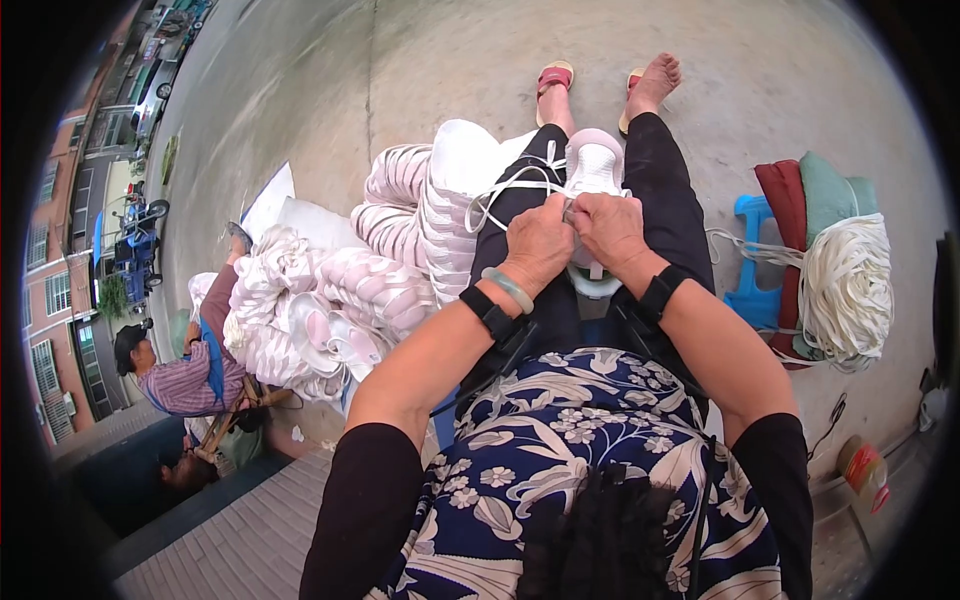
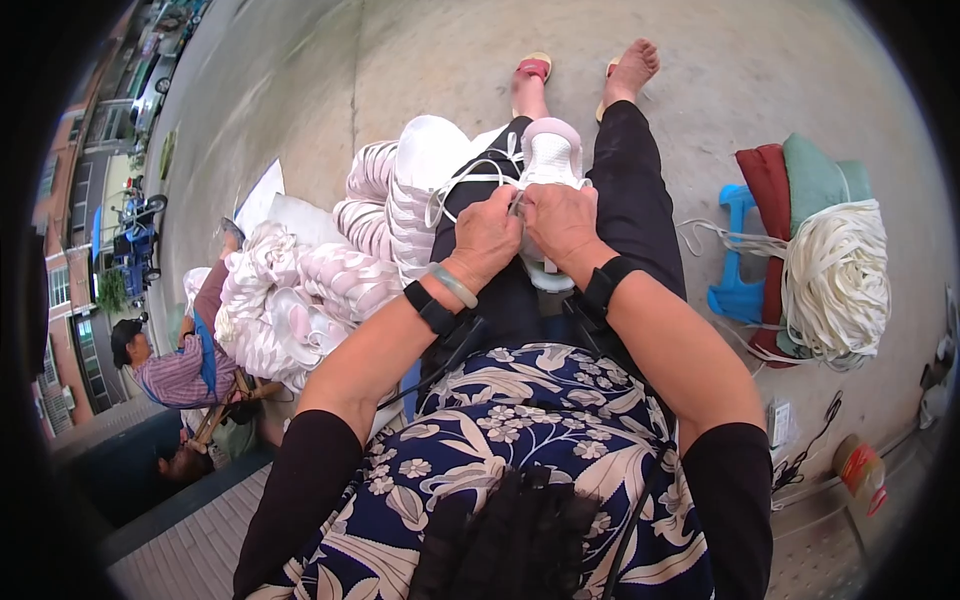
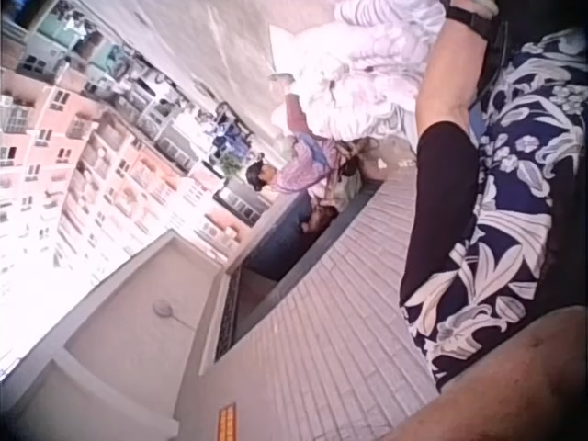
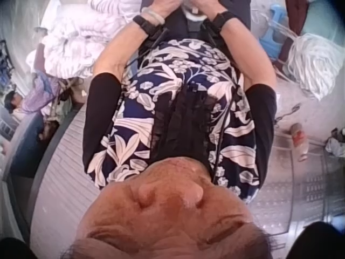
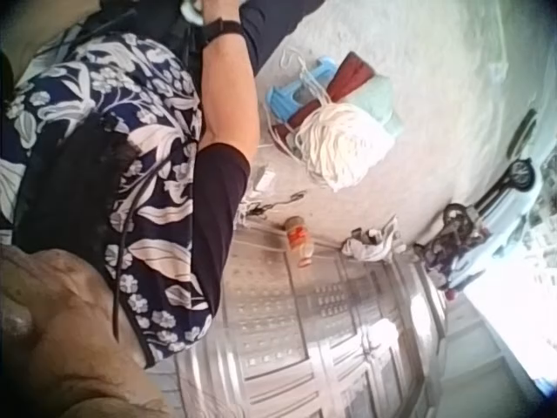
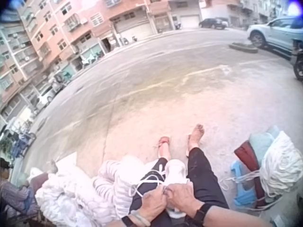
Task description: Insert and thread laces through the eyelets of pink sneakers.
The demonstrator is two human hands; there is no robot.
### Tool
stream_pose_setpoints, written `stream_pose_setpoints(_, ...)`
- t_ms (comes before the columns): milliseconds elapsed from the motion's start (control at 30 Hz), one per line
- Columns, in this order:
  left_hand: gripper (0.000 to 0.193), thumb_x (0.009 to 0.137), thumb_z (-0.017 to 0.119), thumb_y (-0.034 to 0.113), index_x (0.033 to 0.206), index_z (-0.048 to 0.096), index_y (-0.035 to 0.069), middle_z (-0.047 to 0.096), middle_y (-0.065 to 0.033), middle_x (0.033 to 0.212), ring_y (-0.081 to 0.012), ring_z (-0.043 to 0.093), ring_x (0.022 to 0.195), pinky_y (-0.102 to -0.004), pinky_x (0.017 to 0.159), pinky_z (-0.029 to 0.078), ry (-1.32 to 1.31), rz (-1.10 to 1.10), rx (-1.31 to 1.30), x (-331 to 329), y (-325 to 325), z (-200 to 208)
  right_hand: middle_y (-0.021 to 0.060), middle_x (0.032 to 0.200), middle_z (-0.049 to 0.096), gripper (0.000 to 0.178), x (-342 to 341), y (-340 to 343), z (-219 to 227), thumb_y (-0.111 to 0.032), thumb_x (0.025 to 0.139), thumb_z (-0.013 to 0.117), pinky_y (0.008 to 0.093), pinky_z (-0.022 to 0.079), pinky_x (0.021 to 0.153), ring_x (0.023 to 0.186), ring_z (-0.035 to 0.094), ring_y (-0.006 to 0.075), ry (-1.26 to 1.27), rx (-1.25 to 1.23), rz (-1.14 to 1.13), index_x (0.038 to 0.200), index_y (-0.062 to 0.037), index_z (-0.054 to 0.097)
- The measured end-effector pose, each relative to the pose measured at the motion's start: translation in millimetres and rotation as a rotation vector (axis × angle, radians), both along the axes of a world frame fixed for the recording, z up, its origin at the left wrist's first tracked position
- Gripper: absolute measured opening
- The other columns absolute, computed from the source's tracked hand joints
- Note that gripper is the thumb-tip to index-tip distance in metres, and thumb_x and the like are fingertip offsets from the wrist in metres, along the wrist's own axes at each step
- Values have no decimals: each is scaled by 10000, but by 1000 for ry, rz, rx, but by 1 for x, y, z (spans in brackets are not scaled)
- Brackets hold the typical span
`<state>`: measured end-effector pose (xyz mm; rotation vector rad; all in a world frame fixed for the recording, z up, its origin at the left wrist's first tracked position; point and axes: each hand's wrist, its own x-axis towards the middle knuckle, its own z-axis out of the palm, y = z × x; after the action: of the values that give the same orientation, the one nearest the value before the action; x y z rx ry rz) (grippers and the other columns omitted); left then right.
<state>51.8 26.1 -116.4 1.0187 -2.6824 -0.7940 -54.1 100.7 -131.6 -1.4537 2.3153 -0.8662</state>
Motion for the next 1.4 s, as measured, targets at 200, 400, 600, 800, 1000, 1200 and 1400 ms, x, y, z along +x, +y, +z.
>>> stream_pose_setpoints(200,191,727,480,89,903,538,44,592,-199,684,-382,582,670,-465,630,461,-23,-47,-79,2,6,-4,105,616,595,121,-21,42,13,-167,722,551,420,403,555,619,601,289,70,34,124,642,-79,573)
stream_pose_setpoints(400,133,744,486,82,851,502,4,590,-195,678,-370,592,651,-459,617,470,-13,-87,-102,6,8,-7,168,623,545,153,-90,208,11,-172,725,591,431,410,555,623,558,355,90,229,-122,675,-38,536)
stream_pose_setpoints(600,163,741,476,86,879,528,18,598,-181,686,-371,588,667,-467,620,467,-4,-78,-120,6,10,0,166,632,551,148,-113,334,-20,-193,716,597,428,414,578,641,549,356,50,566,-604,713,-49,563)
stream_pose_setpoints(800,177,768,556,126,903,528,14,585,-169,628,-345,591,624,-429,578,455,28,56,8,9,-8,9,133,760,581,184,-96,253,-7,-164,726,608,413,425,614,700,561,325,75,295,-237,859,-49,553)
stream_pose_setpoints(1000,272,758,600,133,976,554,-24,590,-137,622,-312,586,584,-391,577,457,57,85,-85,-1,-36,-2,112,754,537,129,-68,146,30,-104,740,587,401,421,633,704,544,316,174,90,-95,859,-64,556)
stream_pose_setpoints(1200,177,755,599,146,845,612,-6,597,-144,669,-296,592,584,-369,591,474,140,-31,45,-18,-48,-11,67,821,508,198,-55,94,33,-79,674,631,375,407,663,798,508,261,170,-135,82,856,-85,552)
stream_pose_setpoints(1400,132,773,579,101,861,606,7,606,-92,676,-162,582,500,-282,478,467,66,108,663,-21,-52,-4,33,873,509,234,-51,82,35,-123,663,669,339,363,706,865,486,213,148,-72,181,875,-95,576)
